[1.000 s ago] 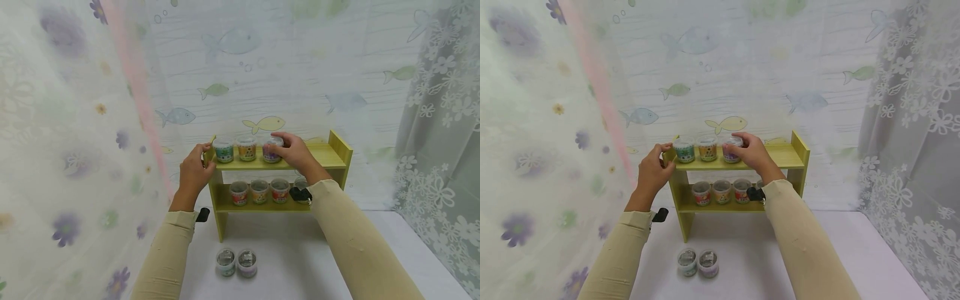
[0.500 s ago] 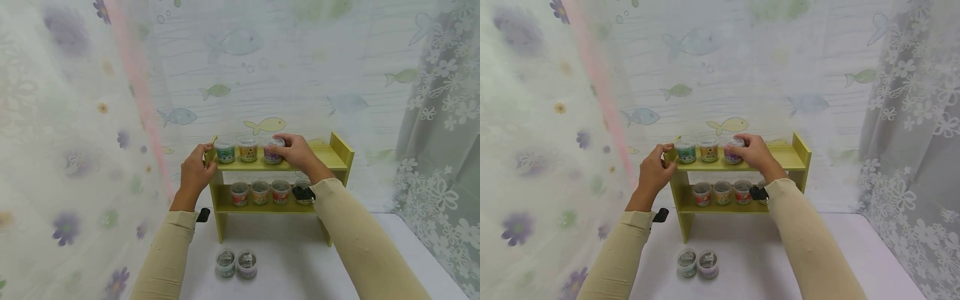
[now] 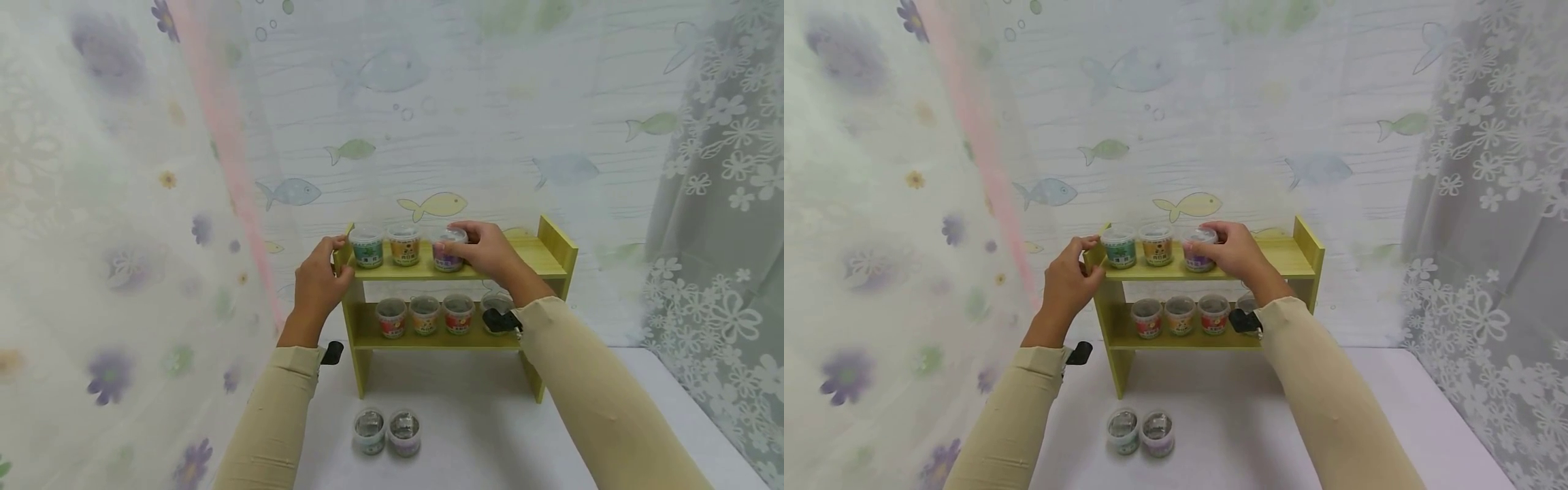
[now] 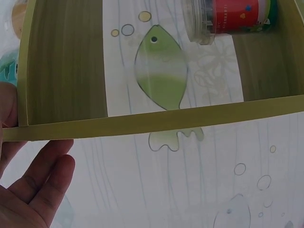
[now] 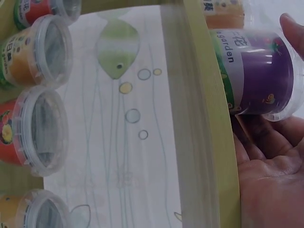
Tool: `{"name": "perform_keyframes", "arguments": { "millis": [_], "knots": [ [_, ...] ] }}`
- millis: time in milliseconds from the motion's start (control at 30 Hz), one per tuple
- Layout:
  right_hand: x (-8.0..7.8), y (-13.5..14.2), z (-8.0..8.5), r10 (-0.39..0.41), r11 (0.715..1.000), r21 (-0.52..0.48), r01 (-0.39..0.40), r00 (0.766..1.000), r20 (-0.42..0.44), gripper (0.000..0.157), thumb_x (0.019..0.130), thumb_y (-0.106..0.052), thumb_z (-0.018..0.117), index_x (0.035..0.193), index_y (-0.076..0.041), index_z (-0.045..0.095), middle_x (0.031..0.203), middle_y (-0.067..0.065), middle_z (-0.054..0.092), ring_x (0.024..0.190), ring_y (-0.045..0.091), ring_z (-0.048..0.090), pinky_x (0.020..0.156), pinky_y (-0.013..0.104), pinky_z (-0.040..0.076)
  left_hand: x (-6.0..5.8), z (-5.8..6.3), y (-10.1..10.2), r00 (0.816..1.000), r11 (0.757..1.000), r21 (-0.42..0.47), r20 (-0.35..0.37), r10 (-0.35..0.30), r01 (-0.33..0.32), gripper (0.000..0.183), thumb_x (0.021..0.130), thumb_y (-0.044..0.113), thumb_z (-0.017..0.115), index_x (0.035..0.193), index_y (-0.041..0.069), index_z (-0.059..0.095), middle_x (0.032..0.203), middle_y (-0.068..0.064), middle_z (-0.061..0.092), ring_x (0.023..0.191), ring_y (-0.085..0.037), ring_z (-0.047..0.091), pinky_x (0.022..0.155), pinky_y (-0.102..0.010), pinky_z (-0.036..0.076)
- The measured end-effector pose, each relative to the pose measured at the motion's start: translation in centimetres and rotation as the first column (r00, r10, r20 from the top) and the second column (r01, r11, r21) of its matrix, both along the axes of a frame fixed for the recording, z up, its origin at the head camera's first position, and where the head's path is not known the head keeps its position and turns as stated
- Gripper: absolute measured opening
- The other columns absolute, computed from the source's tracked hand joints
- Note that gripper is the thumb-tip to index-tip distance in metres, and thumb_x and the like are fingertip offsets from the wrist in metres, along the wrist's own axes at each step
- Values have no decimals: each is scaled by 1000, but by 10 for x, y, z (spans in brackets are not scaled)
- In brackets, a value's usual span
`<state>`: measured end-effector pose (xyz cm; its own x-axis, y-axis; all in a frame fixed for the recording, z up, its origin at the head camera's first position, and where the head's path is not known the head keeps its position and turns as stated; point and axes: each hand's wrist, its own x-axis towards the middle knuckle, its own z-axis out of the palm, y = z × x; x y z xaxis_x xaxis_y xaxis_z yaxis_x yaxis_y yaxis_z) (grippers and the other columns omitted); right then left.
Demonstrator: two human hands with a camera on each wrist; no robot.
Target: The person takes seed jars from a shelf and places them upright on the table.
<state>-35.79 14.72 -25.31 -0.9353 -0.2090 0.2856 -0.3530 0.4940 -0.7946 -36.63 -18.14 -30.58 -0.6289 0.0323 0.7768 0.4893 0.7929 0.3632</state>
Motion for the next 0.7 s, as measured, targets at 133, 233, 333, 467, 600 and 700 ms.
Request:
{"name": "perform_keyframes", "arguments": {
  "millis": [133,233,333,467,600,700],
  "knots": [
    [1,1,-1,-5,1000,7,5,1000,-4,79,88,-61,72,153,-20,52,127,10,64,101,25,58,81,37,51,0,0,0,1000,1000,1,-5,1,-1,40,88,8,68,127,11,62,142,6,66,71,-19,66,65,-38,58],
    [2,2,-1,7,1000,16,-7,1000,-3,81,88,-63,72,154,-20,51,133,10,64,106,24,60,84,37,53,1,0,0,1000,1000,1,-3,3,-3,40,88,8,68,128,11,62,142,6,66,71,-19,66,64,-38,58],
    [4,3,-2,16,1000,17,-16,1000,-1,82,88,-63,72,154,-21,50,131,9,64,105,25,61,83,37,53,1,-1,0,1000,1000,4,0,1,-1,41,88,7,69,128,11,62,142,7,66,73,-19,68,65,-38,59],
    [6,5,-3,27,1000,15,-27,1000,-4,80,89,-61,72,155,-21,50,129,10,66,103,25,62,81,37,53,1,-2,1,1000,1000,4,-3,-6,6,41,88,7,70,128,11,62,141,6,67,74,-19,68,65,-38,58],
    [8,5,-2,49,999,-10,-49,999,-4,77,92,-56,71,155,-18,49,134,12,65,111,25,64,85,37,56,2,-1,0,1000,1000,4,-3,-10,10,41,89,8,68,129,11,62,142,6,66,70,-19,65,62,-37,56],
    [9,6,-2,70,997,-30,-70,998,2,75,93,-53,71,155,-17,50,135,13,65,112,25,65,86,37,57,3,-1,0,1000,1000,9,-3,-13,13,41,89,8,67,129,11,62,141,6,66,71,-19,65,63,-37,56]
  ]
}}
